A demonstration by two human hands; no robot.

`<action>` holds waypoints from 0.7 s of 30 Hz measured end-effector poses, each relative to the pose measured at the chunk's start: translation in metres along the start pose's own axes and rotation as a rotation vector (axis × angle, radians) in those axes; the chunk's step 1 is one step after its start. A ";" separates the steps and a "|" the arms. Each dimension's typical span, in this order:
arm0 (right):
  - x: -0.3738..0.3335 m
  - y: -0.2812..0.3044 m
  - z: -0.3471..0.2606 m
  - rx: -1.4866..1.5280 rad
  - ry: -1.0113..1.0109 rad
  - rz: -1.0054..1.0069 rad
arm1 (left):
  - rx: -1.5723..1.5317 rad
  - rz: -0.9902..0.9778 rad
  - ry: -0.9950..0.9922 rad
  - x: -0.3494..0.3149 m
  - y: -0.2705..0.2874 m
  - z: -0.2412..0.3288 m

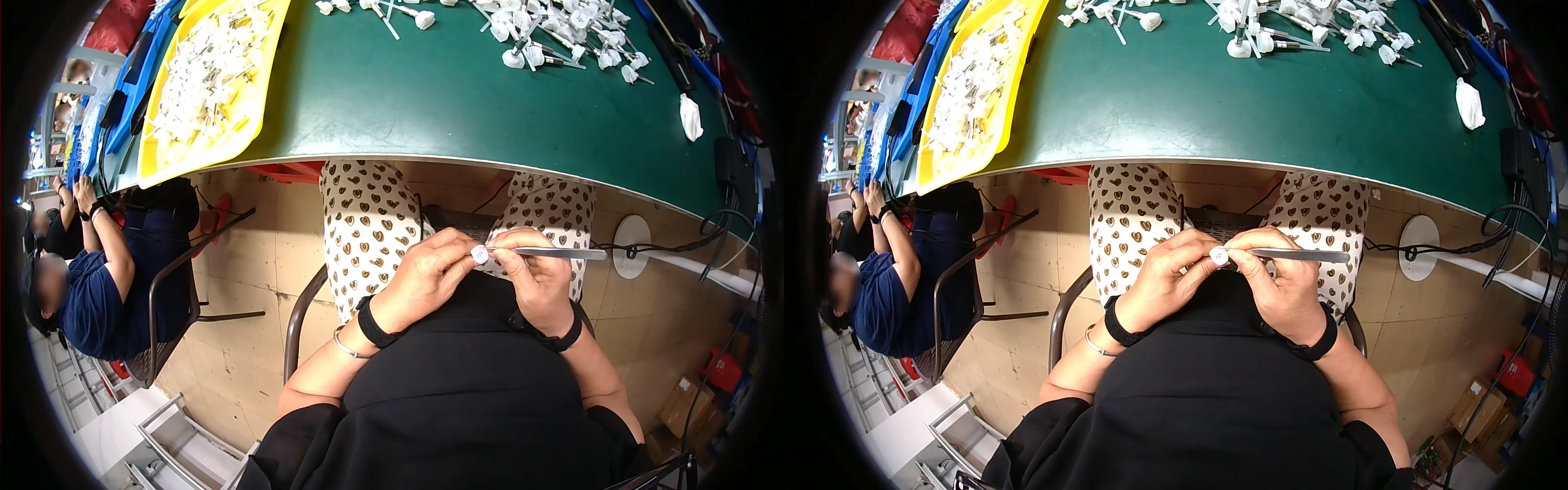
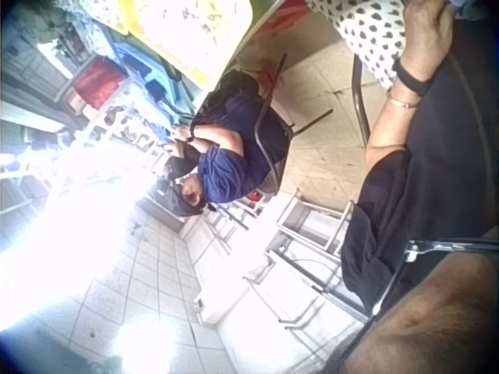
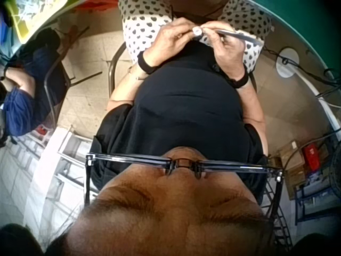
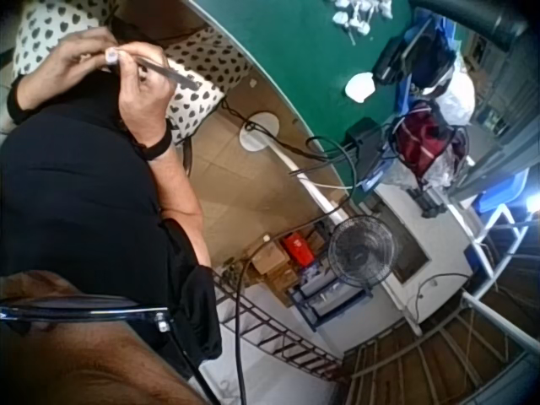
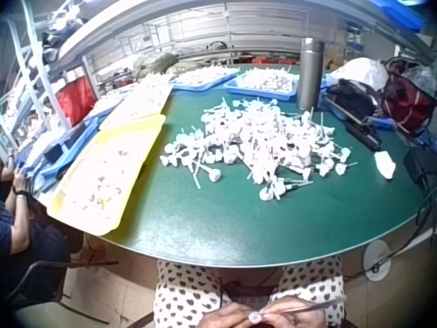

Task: The person repeatedly picks up small white plastic components from a green table and uses a metal tool to press or adjust a part on each component. Finished pieces are placed into a yellow tray. The process is repetitive and continues throughout the clip.

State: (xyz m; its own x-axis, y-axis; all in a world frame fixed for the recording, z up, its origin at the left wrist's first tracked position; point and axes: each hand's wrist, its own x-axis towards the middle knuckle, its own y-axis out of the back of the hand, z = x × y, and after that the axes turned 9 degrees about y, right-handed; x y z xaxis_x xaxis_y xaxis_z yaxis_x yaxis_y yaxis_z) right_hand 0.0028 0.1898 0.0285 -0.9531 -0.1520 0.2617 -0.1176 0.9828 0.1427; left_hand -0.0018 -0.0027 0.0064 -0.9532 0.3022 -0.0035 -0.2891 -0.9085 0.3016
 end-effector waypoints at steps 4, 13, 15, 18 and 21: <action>-0.001 0.001 -0.003 -0.007 -0.033 0.002 | 0.023 0.016 -0.017 -0.001 0.000 0.001; 0.006 0.002 -0.006 -0.145 0.097 -0.101 | 0.033 0.038 -0.052 -0.002 -0.002 0.000; 0.009 0.004 -0.010 -0.154 0.097 -0.131 | 0.034 0.036 -0.057 -0.002 -0.002 0.000; 0.008 0.006 -0.011 -0.112 -0.018 -0.153 | 0.026 0.020 -0.063 -0.002 -0.002 -0.003; 0.004 0.003 -0.011 -0.058 0.007 -0.053 | -0.024 0.012 -0.053 -0.003 -0.002 -0.007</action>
State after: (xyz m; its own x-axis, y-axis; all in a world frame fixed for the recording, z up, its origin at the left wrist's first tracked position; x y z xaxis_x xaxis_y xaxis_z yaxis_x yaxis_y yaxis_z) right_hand 0.0017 0.1909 0.0400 -0.9439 -0.2047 0.2591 -0.1514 0.9657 0.2112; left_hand 0.0012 -0.0042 -0.0005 -0.9508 0.3056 0.0508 -0.2804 -0.9185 0.2788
